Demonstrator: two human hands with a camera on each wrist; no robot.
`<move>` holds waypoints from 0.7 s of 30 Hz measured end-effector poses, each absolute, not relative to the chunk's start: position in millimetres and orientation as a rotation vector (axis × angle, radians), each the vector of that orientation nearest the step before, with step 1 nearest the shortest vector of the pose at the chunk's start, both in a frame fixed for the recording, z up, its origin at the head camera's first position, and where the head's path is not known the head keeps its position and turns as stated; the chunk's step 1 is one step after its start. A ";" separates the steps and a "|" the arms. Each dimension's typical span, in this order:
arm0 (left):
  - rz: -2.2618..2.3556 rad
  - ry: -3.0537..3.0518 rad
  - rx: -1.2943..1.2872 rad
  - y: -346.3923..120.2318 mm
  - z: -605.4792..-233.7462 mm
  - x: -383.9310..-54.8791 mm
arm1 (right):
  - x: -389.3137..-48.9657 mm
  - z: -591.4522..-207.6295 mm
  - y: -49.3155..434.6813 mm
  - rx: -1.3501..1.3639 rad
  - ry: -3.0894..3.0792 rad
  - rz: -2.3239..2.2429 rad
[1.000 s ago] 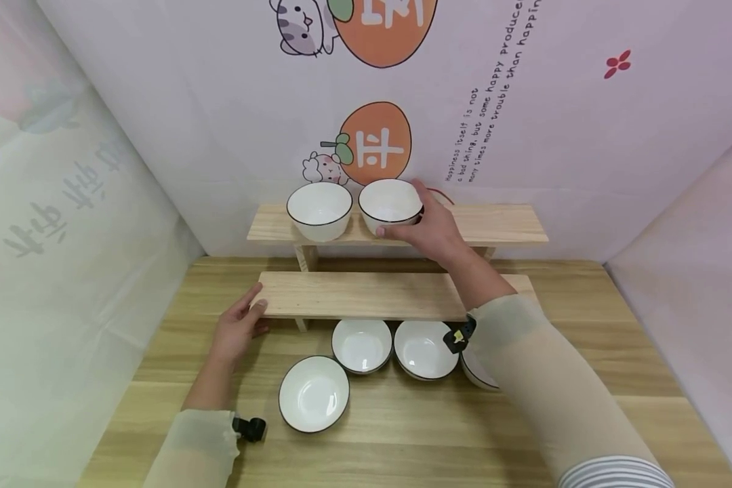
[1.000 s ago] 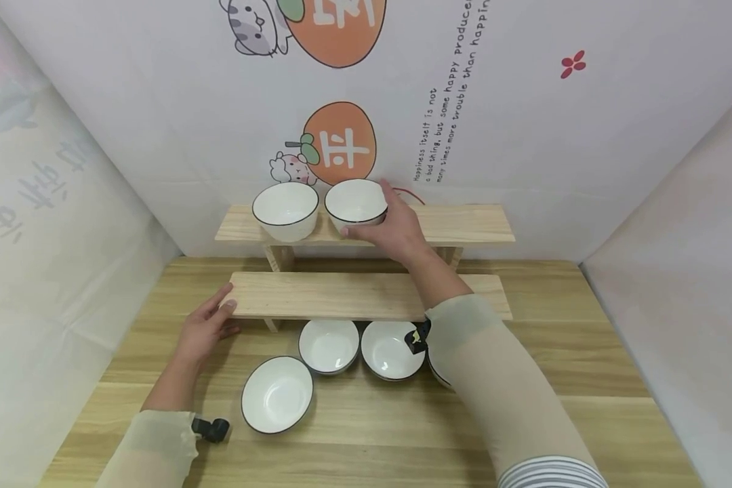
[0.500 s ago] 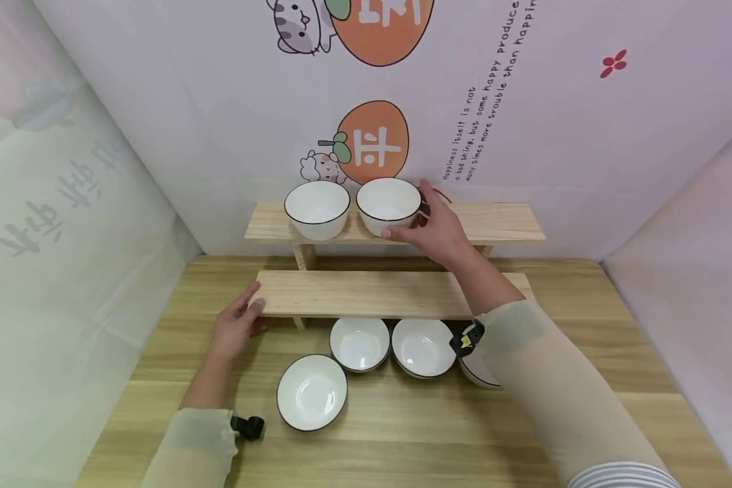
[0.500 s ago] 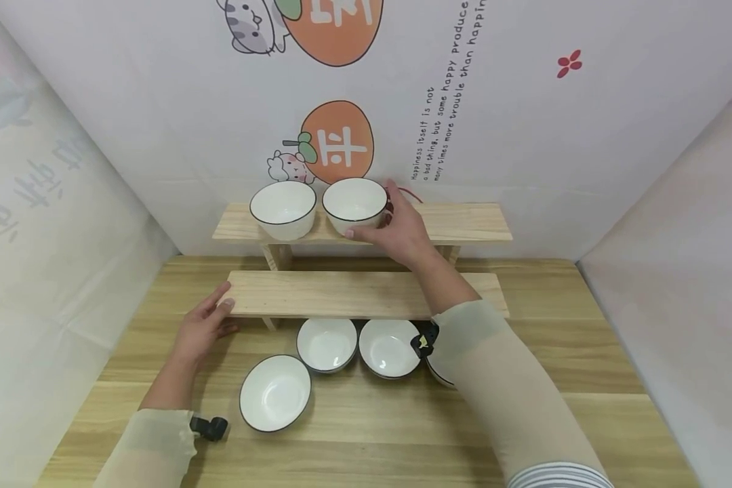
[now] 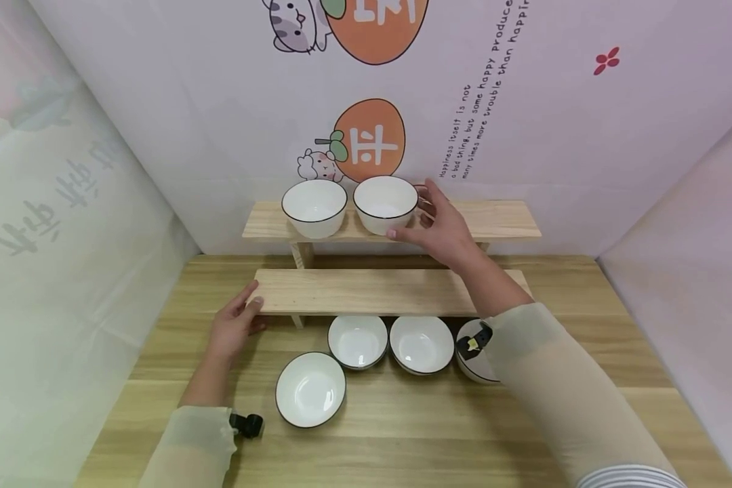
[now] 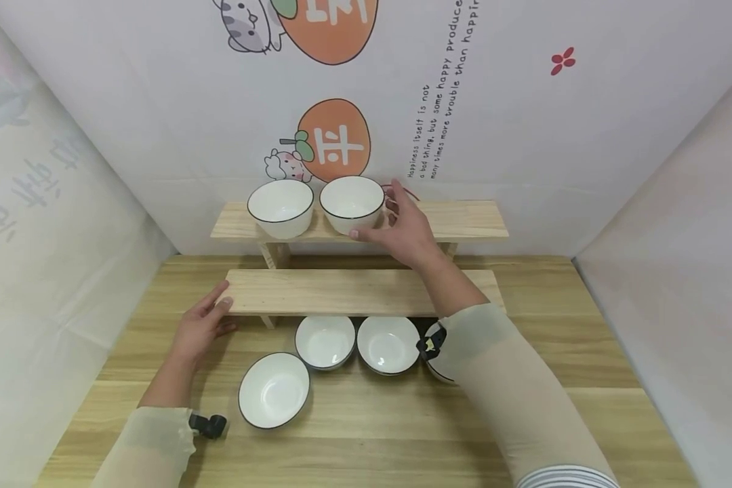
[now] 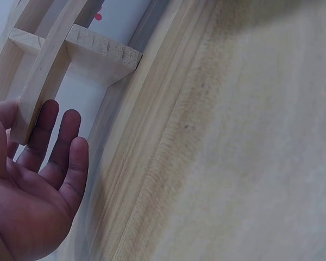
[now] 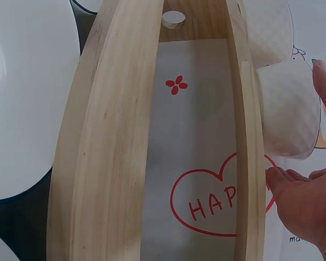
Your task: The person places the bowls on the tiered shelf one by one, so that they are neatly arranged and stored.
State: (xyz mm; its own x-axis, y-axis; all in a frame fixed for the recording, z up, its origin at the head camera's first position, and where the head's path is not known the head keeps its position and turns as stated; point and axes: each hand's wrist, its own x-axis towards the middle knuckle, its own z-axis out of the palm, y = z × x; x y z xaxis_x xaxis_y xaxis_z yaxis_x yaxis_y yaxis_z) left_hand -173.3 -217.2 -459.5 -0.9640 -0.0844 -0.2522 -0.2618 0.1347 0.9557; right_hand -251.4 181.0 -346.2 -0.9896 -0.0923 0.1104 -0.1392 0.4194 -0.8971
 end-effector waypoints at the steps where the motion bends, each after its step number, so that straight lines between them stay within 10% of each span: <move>1: 1.948 2.260 -0.342 -217.3 -459.6 -173.5 | -250.3 -346.5 182.0 0.209 -2.601 1.672; 21: 1.965 2.312 -0.324 -230.0 -498.3 -189.6 | -225.1 -352.6 202.7 0.198 -2.515 1.822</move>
State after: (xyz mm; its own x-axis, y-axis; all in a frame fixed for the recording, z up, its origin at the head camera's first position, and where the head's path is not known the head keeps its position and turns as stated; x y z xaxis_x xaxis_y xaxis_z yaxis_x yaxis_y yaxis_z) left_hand -189.6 -230.0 -498.3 -0.9734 -0.1029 -0.2046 -0.2185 0.1499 0.9643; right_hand -225.1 202.7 -352.6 -0.9915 -0.0854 0.0986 -0.1203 0.3064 -0.9443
